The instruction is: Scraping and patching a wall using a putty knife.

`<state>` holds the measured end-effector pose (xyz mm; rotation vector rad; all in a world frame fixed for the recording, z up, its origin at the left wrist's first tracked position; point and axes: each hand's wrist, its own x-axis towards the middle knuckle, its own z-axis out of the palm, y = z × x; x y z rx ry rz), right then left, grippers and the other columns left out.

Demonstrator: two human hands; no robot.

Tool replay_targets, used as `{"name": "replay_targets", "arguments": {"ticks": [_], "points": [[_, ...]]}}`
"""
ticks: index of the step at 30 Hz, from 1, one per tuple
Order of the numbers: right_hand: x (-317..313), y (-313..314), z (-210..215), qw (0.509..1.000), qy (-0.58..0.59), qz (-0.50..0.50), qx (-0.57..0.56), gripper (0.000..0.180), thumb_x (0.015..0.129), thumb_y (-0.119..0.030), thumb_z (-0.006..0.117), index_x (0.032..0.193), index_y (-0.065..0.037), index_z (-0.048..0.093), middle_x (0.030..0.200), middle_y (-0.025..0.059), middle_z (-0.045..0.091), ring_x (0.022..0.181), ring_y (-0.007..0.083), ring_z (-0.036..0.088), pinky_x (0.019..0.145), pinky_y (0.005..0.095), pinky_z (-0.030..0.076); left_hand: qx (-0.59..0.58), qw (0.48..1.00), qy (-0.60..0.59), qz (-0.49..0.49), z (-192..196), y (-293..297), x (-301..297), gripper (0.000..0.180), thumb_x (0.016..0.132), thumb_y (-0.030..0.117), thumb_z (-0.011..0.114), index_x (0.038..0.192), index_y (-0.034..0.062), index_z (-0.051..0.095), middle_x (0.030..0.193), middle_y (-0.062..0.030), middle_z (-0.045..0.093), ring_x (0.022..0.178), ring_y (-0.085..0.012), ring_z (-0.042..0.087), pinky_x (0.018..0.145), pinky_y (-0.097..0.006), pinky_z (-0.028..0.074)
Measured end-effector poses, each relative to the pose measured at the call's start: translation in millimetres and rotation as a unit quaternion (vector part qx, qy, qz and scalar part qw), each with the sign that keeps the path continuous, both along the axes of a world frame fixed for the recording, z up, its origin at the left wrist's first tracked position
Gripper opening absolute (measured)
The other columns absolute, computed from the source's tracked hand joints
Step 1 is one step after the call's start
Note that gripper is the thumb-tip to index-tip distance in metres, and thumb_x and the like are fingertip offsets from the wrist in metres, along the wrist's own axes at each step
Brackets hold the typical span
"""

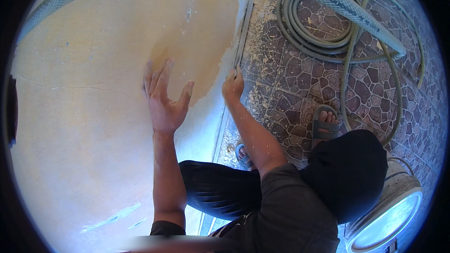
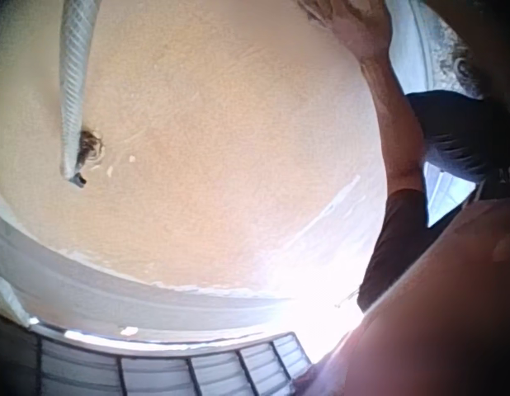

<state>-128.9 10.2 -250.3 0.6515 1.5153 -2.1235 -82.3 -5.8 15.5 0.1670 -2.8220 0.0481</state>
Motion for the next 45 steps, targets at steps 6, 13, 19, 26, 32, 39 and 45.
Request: {"name": "replay_targets", "arguments": {"ticks": [6, 13, 19, 26, 32, 39, 45], "points": [[20.9, 16.1, 3.0, 0.951, 0.171, 0.198, 0.165, 0.048, 0.104, -0.022, 0.049, 0.151, -0.014, 0.046, 0.124, 0.0249, 0.066, 0.106, 0.0444, 0.065, 0.091, 0.0504, 0.051, -0.014, 0.999, 0.036, 0.008, 9.2, 0.5, 13.2, 0.061, 0.084, 0.023, 0.078, 0.139, 0.0062, 0.059, 0.139, -0.0147, 0.061, 0.146, -0.0434, 0.035, 0.117, -0.056, 0.027], [20.3, 14.5, 43.7, 0.957, 0.141, 0.210, 0.142, 0.056, 0.095, -0.020, 0.058, 0.150, -0.020, 0.047, 0.118, 0.0254, 0.068, 0.105, 0.0463, 0.064, 0.091, 0.0505, 0.052, -0.029, 0.996, 0.084, 0.026, 27.4, 8.5, 16.6, 0.056, 0.087, 0.022, 0.076, 0.138, 0.0055, 0.060, 0.137, -0.0142, 0.062, 0.146, -0.0428, 0.036, 0.117, -0.055, 0.030], [-25.9, 27.2, -1.0, 0.931, 0.230, 0.180, 0.217, 0.057, 0.090, -0.018, 0.058, 0.146, -0.016, 0.053, 0.097, 0.0265, 0.070, 0.088, 0.0430, 0.068, 0.082, 0.0514, 0.053, -0.025, 0.997, 0.069, 0.020, 16.7, 10.0, 20.2, 0.060, 0.084, 0.026, 0.077, 0.138, 0.0079, 0.060, 0.140, -0.0102, 0.060, 0.148, -0.0403, 0.032, 0.117, -0.054, 0.025], [58.2, 24.9, 17.3, 0.946, 0.112, 0.266, 0.146, 0.065, 0.089, -0.014, 0.056, 0.154, -0.018, 0.045, 0.109, 0.0287, 0.069, 0.099, 0.0425, 0.068, 0.090, 0.0459, 0.054, -0.068, 0.994, 0.073, 0.054, 26.8, 2.7, 18.7, 0.055, 0.087, 0.025, 0.076, 0.137, 0.0078, 0.061, 0.136, -0.0113, 0.063, 0.147, -0.0402, 0.036, 0.116, -0.055, 0.028], [-53.2, 36.2, -73.9, 0.951, 0.218, 0.142, 0.170, 0.061, 0.085, -0.014, 0.057, 0.146, -0.013, 0.054, 0.104, 0.0291, 0.070, 0.095, 0.0387, 0.070, 0.087, 0.0434, 0.054, -0.022, 0.995, 0.099, -0.001, 7.6, 3.9, 11.8, 0.056, 0.087, 0.025, 0.077, 0.138, 0.0093, 0.061, 0.135, -0.0097, 0.064, 0.147, -0.0393, 0.035, 0.116, -0.053, 0.026], [46.3, 41.2, -58.9, 0.941, 0.155, 0.259, 0.153, 0.064, 0.086, -0.013, 0.057, 0.149, -0.024, 0.051, 0.082, 0.0235, 0.068, 0.079, 0.0368, 0.067, 0.080, 0.0453, 0.053, -0.093, 0.992, 0.058, 0.064, 7.1, 1.2, 1.8, 0.057, 0.084, 0.030, 0.076, 0.137, 0.0114, 0.063, 0.139, -0.0033, 0.063, 0.148, -0.0353, 0.033, 0.113, -0.049, 0.018], [6.7, 47.6, -95.6, 0.921, 0.261, 0.169, 0.234, 0.061, 0.088, -0.015, 0.057, 0.149, -0.021, 0.051, 0.078, 0.0241, 0.067, 0.073, 0.0383, 0.067, 0.069, 0.0471, 0.053, -0.105, 0.993, 0.030, 0.032, -3.7, 6.0, -2.5, 0.059, 0.083, 0.031, 0.077, 0.138, 0.0133, 0.062, 0.140, -0.0019, 0.063, 0.149, -0.0337, 0.031, 0.113, -0.048, 0.017]]}}
